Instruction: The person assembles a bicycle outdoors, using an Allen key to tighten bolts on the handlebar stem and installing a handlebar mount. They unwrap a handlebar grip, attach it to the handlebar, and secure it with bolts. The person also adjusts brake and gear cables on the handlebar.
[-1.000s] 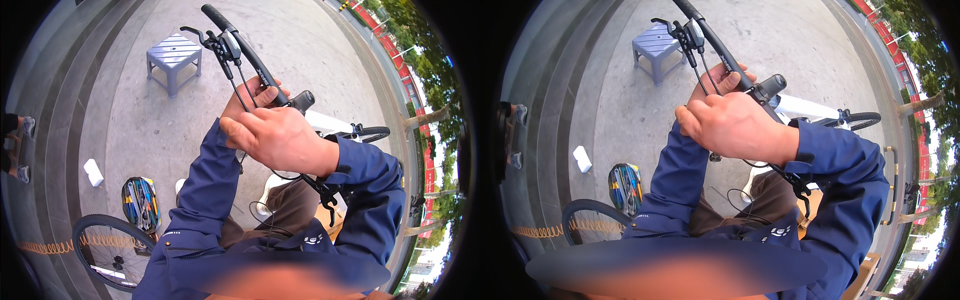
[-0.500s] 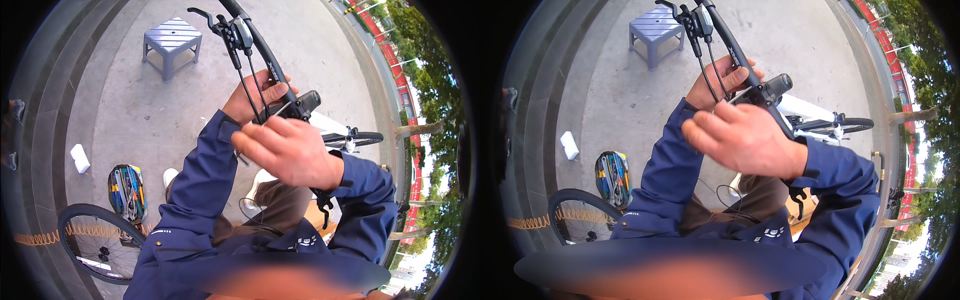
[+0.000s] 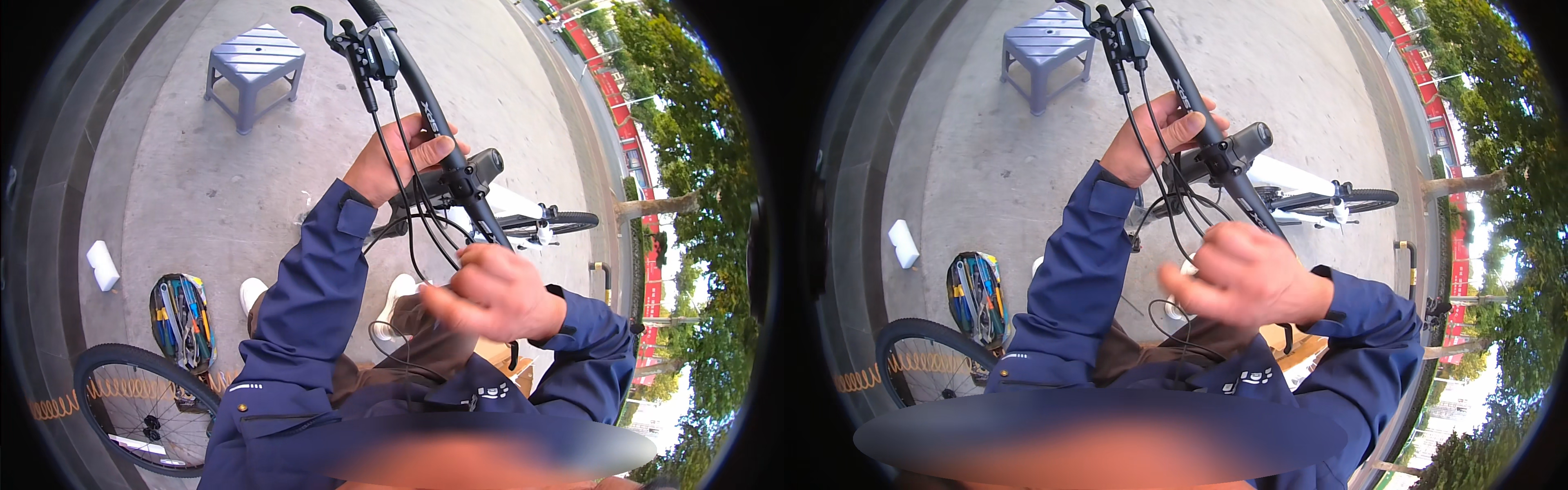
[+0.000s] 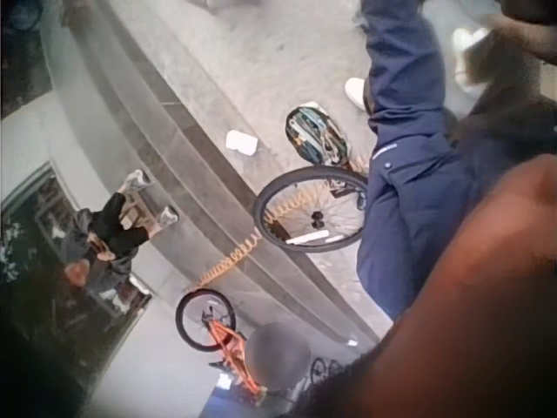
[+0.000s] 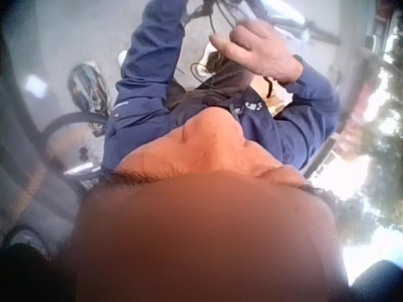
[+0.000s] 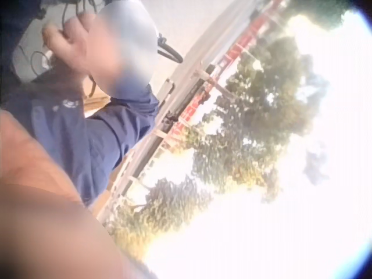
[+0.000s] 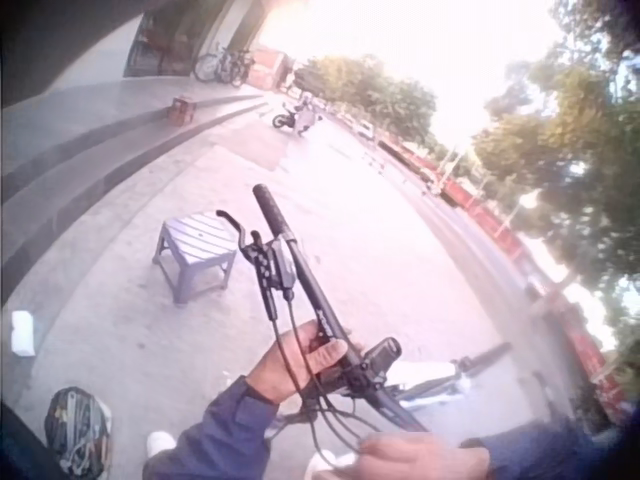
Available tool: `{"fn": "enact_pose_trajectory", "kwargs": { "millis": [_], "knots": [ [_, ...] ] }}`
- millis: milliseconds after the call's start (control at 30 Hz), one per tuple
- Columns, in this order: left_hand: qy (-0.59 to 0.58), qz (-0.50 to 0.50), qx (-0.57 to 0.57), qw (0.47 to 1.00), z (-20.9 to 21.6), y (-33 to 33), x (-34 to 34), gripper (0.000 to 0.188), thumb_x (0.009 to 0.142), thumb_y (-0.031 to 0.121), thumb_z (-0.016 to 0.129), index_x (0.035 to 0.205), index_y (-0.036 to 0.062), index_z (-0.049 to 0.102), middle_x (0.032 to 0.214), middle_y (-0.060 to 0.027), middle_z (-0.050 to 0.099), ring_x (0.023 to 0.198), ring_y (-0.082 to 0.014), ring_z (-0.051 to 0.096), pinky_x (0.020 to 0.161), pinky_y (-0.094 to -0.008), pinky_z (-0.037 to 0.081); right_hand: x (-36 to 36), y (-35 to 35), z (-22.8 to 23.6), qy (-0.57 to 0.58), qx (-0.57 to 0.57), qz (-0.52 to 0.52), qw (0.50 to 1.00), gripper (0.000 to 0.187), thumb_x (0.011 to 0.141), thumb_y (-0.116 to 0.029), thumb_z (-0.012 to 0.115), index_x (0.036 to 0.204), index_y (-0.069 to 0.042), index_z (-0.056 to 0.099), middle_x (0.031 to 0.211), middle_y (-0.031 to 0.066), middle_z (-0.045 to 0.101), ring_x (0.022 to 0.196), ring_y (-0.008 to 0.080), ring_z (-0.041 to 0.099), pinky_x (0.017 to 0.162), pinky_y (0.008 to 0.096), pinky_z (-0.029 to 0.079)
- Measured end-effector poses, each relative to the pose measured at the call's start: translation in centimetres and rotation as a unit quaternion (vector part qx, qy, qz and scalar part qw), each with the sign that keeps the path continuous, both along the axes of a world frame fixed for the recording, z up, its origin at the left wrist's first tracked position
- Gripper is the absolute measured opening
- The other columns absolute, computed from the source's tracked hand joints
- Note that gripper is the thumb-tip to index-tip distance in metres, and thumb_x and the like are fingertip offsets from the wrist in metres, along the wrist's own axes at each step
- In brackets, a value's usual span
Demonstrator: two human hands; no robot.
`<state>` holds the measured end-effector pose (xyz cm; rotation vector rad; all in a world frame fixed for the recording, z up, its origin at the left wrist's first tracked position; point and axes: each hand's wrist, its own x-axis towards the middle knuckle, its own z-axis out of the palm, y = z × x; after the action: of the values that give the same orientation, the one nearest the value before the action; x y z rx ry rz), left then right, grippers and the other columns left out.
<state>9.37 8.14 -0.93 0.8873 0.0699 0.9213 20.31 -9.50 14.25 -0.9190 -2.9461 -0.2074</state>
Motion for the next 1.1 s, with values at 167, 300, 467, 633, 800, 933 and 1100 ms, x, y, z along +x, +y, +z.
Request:
{"fn": "enact_pose_trajectory", "kwargs": {
  "millis": [167,300,467,633,800,933,1100],
  "knots": [
    [0.013,0.002,0.021,1.000,-0.1,0.1,-0.1,0.045,0.107,0.034,0.075,0.135,0.0001,0.062,0.123,-0.0167,0.078,0.112,-0.0227,0.077,0.099,-0.0353,0.063,3.8,-0.9,2.2,0.100,-0.029,-0.386,0.916,0.026,0.095,-0.014,0.077,0.116,-0.004,0.065,0.092,0.0124,0.064,0.076,0.0291,0.066,0.068,0.0401,0.055],
    [0.023,-0.008,0.032,0.999,-0.4,0.3,-0.2,0.055,0.106,0.040,0.075,0.142,0.0004,0.061,0.130,-0.0192,0.075,0.120,-0.0278,0.076,0.106,-0.0400,0.062,5.5,-1.0,0.5,0.132,-0.166,-0.470,0.857,0.045,0.101,-0.039,0.079,0.120,0.000,0.064,0.087,0.0141,0.068,0.075,0.0274,0.066,0.070,0.0407,0.054],
    [-0.007,-0.014,-0.013,1.000,-0.1,0.3,0.3,0.057,0.106,0.041,0.075,0.143,-0.0001,0.060,0.124,-0.0171,0.075,0.114,-0.0269,0.078,0.104,-0.0408,0.064,6.4,0.4,-1.0,0.217,-0.228,-0.486,0.815,0.046,0.104,-0.040,0.077,0.125,-0.001,0.064,0.087,0.0093,0.067,0.073,0.0192,0.064,0.069,0.0363,0.053],
    [-0.011,-0.003,-0.025,1.000,0.2,0.2,0.3,0.057,0.106,0.042,0.075,0.141,-0.0002,0.060,0.122,-0.0151,0.074,0.115,-0.0265,0.077,0.102,-0.0412,0.065,7.7,3.4,0.3,0.215,-0.157,-0.431,0.862,0.045,0.107,-0.030,0.074,0.142,-0.004,0.058,0.099,0.0082,0.072,0.071,0.0124,0.065,0.065,0.0292,0.053],
    [-0.015,0.007,-0.032,0.999,0.4,0.0,0.6,0.055,0.106,0.041,0.075,0.140,-0.0001,0.061,0.122,-0.0144,0.075,0.117,-0.0259,0.076,0.102,-0.0411,0.065,8.0,3.8,-0.7,0.277,-0.236,-0.424,0.829,0.052,0.111,-0.024,0.069,0.157,-0.006,0.051,0.108,0.0118,0.076,0.078,0.0105,0.069,0.067,0.0275,0.052],
    [-0.017,-0.002,-0.037,0.999,0.5,0.0,0.5,0.053,0.106,0.040,0.075,0.139,0.0004,0.061,0.123,-0.0133,0.075,0.117,-0.0253,0.076,0.103,-0.0408,0.065,8.6,3.7,-1.8,0.373,-0.347,-0.425,0.749,0.061,0.114,-0.026,0.064,0.167,-0.007,0.040,0.104,0.0049,0.070,0.082,0.0084,0.060,0.074,0.0267,0.049],
    [-0.020,0.006,-0.037,0.999,0.5,-0.1,0.4,0.052,0.106,0.038,0.076,0.138,-0.0001,0.061,0.122,-0.0133,0.075,0.117,-0.0254,0.076,0.103,-0.0408,0.065,8.1,3.6,-3.4,0.418,-0.338,-0.375,0.755,0.065,0.115,-0.027,0.061,0.170,-0.005,0.035,0.102,0.0017,0.065,0.087,0.0071,0.054,0.081,0.0265,0.046]
  ]
}}
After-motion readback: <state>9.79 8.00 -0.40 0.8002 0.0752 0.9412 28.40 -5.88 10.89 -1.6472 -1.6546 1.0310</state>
